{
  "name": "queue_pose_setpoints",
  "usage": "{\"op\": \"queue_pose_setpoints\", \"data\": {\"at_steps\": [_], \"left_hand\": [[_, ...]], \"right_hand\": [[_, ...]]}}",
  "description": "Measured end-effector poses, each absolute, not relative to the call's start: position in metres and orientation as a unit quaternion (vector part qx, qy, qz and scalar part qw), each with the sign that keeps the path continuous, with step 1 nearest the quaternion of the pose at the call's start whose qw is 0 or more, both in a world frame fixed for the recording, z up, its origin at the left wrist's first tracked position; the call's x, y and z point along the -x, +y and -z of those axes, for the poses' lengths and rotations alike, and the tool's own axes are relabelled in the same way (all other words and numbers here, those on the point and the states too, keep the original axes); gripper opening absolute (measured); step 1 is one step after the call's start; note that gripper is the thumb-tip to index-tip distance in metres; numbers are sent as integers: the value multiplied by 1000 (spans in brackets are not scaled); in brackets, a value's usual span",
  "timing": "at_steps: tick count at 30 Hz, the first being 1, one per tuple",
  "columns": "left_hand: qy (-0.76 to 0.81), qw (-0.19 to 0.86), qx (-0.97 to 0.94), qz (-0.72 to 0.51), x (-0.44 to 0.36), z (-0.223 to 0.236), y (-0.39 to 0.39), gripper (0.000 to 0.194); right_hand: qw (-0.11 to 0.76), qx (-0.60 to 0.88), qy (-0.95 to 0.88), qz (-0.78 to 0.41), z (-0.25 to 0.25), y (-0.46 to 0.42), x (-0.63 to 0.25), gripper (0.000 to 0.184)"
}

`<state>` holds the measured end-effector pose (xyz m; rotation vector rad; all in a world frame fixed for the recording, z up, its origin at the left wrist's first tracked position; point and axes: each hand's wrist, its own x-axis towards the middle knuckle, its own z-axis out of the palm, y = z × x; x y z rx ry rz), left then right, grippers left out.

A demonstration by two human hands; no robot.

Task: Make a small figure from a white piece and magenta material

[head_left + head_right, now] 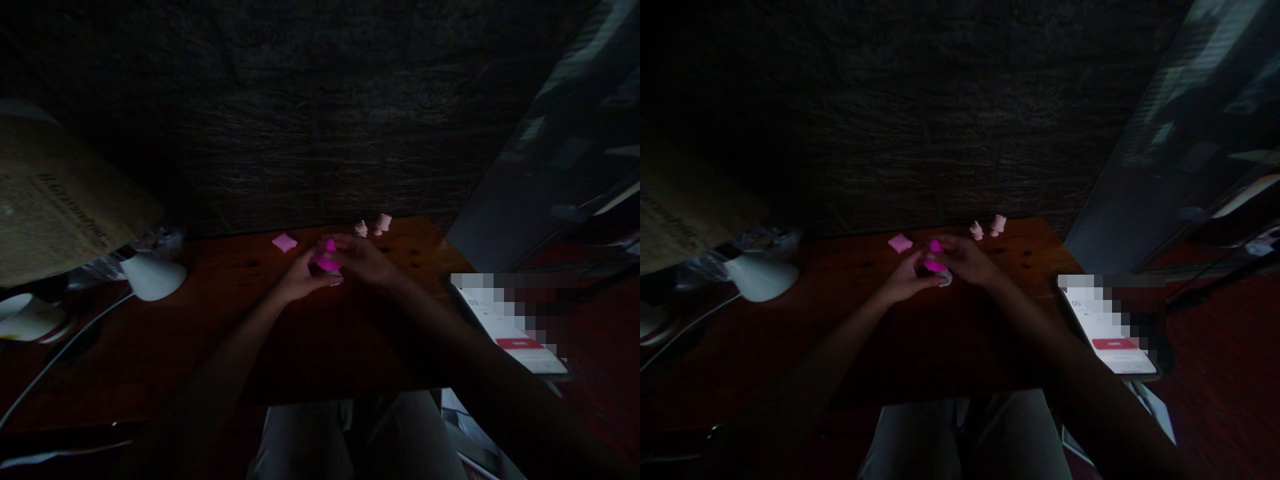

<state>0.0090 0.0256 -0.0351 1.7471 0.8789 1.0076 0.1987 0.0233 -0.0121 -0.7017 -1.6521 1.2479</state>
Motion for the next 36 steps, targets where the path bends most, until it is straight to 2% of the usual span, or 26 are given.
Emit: {"op": "queue_pose_setpoints", "data": {"at_steps": [3,5,8,12,17,27,33,36], "left_hand": [[317,475,-687,-451,-10,28,24,49],[306,475,-677,-472,-11,24,23,37],[306,477,-667,-483,-11,20,22,30],[306,484,-666,-478,-10,21,22,30],[326,481,-667,-467,-10,25,24,30],[333,473,-674,-459,-12,27,23,47],[333,458,-683,-462,-11,25,23,37],[321,471,-678,-464,-12,23,22,38]], "right_hand": [[473,318,-676,-468,8,22,-203,47],[482,328,-675,-452,4,22,-205,46],[509,336,-680,-406,-3,21,-207,44],[523,319,-709,-349,-10,16,-204,46],[479,296,-743,-362,-10,9,-200,55],[470,305,-784,-267,-7,13,-204,50],[472,299,-786,-264,-9,10,-205,46],[473,294,-789,-258,-10,10,-205,49]]}}
